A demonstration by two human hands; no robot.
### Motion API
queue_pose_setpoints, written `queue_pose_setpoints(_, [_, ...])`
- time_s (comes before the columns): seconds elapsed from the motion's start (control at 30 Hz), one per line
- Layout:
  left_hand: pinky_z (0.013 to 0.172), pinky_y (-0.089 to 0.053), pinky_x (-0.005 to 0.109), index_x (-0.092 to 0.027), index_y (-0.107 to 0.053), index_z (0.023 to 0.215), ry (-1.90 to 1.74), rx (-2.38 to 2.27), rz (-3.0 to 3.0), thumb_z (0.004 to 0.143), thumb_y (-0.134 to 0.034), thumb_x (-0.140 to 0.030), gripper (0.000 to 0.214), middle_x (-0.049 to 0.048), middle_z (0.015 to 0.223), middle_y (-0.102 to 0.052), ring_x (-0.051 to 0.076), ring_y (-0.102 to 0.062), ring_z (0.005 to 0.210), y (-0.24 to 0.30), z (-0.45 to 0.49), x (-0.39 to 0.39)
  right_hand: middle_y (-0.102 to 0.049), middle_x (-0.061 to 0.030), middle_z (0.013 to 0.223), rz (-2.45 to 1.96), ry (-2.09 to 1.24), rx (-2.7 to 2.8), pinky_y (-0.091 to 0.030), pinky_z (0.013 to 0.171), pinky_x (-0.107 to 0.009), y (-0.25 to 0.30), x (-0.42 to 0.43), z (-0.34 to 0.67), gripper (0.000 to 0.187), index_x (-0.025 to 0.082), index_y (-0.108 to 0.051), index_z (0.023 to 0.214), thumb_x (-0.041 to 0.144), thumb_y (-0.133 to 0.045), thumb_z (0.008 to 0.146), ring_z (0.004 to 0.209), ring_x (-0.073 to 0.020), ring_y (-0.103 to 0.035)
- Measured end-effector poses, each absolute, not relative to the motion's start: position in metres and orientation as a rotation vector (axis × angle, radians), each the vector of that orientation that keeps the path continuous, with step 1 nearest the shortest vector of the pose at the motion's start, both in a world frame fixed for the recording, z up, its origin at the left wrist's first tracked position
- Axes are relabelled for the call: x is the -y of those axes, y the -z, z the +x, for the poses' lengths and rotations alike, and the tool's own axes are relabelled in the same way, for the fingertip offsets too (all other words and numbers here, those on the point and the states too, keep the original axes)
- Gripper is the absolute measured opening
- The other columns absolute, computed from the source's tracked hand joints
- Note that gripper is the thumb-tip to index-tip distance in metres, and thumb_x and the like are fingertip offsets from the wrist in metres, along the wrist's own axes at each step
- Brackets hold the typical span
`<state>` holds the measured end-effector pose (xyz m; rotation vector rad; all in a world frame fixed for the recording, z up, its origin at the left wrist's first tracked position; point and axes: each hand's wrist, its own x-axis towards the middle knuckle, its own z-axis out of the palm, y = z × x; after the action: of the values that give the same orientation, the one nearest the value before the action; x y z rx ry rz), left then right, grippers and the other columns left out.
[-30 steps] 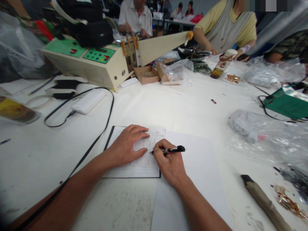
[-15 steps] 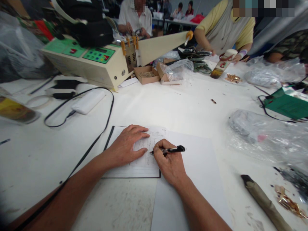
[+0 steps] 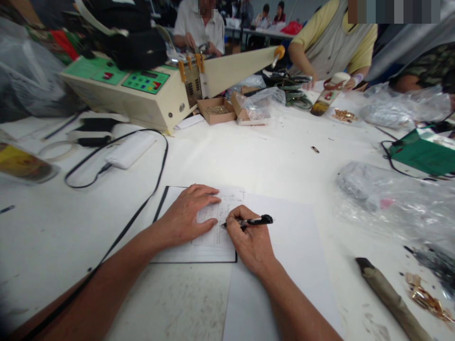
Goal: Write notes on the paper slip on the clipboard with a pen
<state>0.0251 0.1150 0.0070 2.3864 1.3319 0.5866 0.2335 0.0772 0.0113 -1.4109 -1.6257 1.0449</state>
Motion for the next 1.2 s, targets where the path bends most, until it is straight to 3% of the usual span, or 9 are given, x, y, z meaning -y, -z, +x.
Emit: queue_pose_setpoints(1.2, [0.118, -0.041, 0.054, -0.022, -0.070, 0.121, -0.601, -1.325, 2.386, 0.078, -0.080, -0.028, 0.045, 0.0081, 0.138, -0.064, 0.032, -0.052, 0.129, -0.0079, 0.0248, -0.1158, -0.053, 0.0035, 0.067, -1.410, -1.042, 1.635, -0.036, 0.060, -0.028, -0.0128, -0.0775, 0.2330, 0.019, 0.022, -0.056, 0.073, 0.024, -0.053, 0.092, 0.064, -0.0153, -0.048])
